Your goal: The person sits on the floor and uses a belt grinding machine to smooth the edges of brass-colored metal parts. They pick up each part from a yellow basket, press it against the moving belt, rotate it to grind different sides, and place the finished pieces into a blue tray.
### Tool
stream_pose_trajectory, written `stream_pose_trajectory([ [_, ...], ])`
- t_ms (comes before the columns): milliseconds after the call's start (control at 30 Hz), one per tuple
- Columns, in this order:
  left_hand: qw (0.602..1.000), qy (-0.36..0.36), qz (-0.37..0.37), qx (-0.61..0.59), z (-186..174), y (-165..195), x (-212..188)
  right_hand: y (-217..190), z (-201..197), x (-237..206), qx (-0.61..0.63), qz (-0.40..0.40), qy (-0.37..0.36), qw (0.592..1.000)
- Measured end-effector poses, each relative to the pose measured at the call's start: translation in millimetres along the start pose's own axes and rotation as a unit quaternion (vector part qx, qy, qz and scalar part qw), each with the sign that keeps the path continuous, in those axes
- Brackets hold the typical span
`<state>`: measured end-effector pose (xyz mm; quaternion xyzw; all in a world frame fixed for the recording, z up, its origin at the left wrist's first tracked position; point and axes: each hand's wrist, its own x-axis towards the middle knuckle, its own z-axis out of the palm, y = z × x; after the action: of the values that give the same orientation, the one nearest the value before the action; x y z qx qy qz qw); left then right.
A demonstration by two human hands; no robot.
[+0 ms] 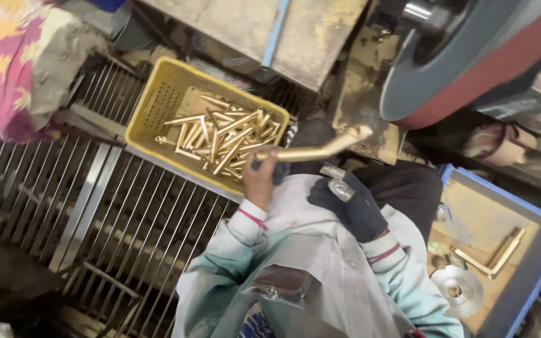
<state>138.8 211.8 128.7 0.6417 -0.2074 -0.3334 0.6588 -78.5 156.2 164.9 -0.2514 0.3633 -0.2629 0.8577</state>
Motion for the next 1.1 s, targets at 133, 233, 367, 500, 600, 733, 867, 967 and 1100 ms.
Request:
stream_pose_trajectory([
  [133,0.96,0.174,-0.182,-0.12,-47.2,-15.3,43.1,6.8,-7.4,7.4,0.016,-0.003,-0.002,1.0],
  [233,0.968,0.239,0.019,0.07,-80.3,-36.6,66.1,11.1,-12.8,12.9,0.02,0.009,0.021,1.0],
  [367,0.938,0.343,-0.055,0.019,-107.1,-59.1,76.0,16.0,-19.0,20.6,0.02,0.016,0.027,0.999],
  [500,0.901,0.407,-0.115,0.1,-122.2,-71.8,60.0,19.9,-23.7,28.0,0.007,0.017,0.031,0.999],
  [600,0.871,0.43,-0.184,0.153,-126.4,-71.7,53.2,22.3,-26.0,33.0,0.011,0.03,0.031,0.999],
  [733,0.879,0.437,-0.162,0.103,-130.8,-67.6,62.4,24.7,-27.9,38.4,0.003,0.033,0.029,0.999],
  [867,0.883,0.432,-0.129,0.127,-134.2,-63.0,84.8,26.0,-28.9,42.2,-0.013,0.032,0.033,0.999],
  [967,0.894,0.395,-0.119,0.174,-131.8,-60.3,95.4,26.3,-29.2,43.9,-0.01,0.032,0.038,0.999],
  [1100,0.944,0.248,-0.075,0.203,-111.3,-64.6,91.1,25.7,-29.5,44.7,0.007,0.041,0.035,0.999],
])
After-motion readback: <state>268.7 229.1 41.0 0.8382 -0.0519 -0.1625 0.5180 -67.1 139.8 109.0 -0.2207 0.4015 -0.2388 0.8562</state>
